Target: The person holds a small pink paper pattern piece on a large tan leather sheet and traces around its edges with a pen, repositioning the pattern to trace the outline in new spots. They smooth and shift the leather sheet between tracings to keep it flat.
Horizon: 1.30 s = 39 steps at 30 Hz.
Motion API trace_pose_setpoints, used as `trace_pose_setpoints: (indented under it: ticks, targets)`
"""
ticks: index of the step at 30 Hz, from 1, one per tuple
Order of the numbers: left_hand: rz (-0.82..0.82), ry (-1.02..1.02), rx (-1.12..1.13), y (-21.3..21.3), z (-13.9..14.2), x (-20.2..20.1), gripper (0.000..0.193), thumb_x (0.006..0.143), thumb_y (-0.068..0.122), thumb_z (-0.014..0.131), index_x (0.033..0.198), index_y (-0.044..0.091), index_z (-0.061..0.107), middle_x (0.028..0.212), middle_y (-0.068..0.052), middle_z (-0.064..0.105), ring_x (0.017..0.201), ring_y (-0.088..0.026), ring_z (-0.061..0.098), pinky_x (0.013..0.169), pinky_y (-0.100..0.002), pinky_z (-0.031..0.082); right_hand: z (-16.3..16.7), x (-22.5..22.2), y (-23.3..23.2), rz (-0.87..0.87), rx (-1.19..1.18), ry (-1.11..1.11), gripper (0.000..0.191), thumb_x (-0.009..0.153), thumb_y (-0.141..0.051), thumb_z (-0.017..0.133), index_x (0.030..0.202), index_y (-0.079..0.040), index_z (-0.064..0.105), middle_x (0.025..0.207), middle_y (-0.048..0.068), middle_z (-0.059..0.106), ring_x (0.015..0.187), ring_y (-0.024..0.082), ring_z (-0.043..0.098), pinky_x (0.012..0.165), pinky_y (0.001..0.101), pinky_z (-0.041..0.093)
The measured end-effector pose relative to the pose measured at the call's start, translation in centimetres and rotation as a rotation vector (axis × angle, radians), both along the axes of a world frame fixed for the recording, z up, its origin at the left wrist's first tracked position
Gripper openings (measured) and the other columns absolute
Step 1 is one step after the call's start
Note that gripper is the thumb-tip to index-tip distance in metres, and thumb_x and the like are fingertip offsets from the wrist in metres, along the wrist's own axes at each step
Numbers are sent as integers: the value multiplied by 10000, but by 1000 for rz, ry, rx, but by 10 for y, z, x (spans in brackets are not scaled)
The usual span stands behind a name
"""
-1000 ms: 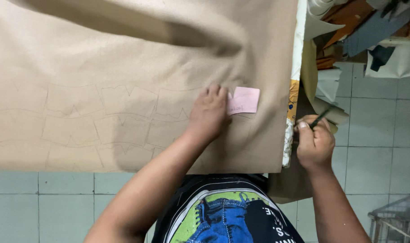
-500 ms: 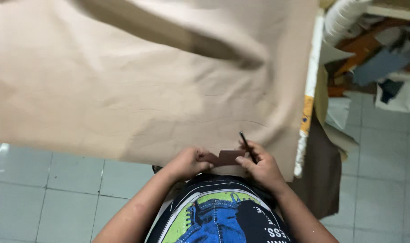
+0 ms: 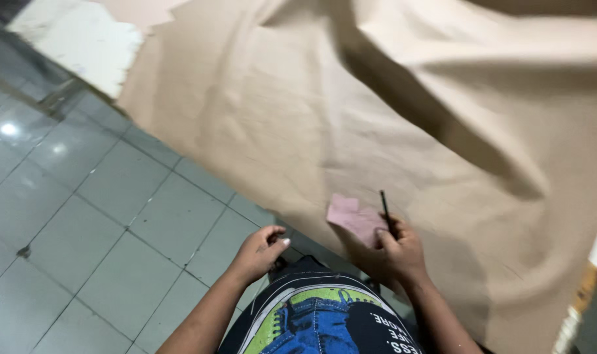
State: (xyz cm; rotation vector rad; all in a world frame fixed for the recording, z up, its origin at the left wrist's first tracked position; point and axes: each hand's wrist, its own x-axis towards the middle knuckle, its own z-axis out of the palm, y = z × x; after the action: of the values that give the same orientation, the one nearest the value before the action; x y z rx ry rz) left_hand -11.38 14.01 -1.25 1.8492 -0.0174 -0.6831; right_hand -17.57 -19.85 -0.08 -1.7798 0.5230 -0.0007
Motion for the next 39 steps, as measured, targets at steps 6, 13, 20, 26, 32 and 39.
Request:
trace_pose_setpoints:
  ticks: [6,13,20,26,32,39]
  targets:
    - [177,91,37,88,-21,4,469,885,256,719,1270,-2,646,993,-83,724,916,-147,667,868,-300,546,-6,55,-4,-51,-571,-90,248,956,-120,717,1168,6,698,919,80,709,809,144,648,752,289,497]
    - [168,-42,193,132,13,71,442,888,281,701,1252,32,661,1010,-97,737,933,-195,706,871,-323,555,13,122,20,-209,-3,37,215,1000,-136,628,1171,-11,663,872,65,673,659,135,592,551,290,445]
    - [17,-457,479,148,51,252,377,911,262,682,1230,63,660,1214,-141,673,1145,-330,619,984,-442,489,18,248,76,-192,228,-52,290,983,-119,632,1252,-15,603,904,44,660,670,103,592,524,245,444]
    - [36,-695,574,165,41,408,424,923,229,682,1301,57,599,1324,-169,593,1256,-370,536,1073,-474,435,8,338,152,-203,319,60,387,943,-108,632,1323,-50,582,887,24,668,646,98,591,502,245,435]
    - [88,-470,702,175,22,524,697,863,321,755,1449,89,457,1430,-169,477,1302,-386,482,1032,-504,443,9,337,216,-163,163,121,407,933,-109,647,1328,-21,607,897,32,693,672,101,626,563,247,492]
    - [-36,-287,527,189,1,582,481,815,320,814,1169,46,638,1094,-160,712,1012,-314,692,884,-425,544,5,324,238,-467,68,-35,357,987,-132,648,1311,2,578,911,5,674,719,57,604,622,217,500]
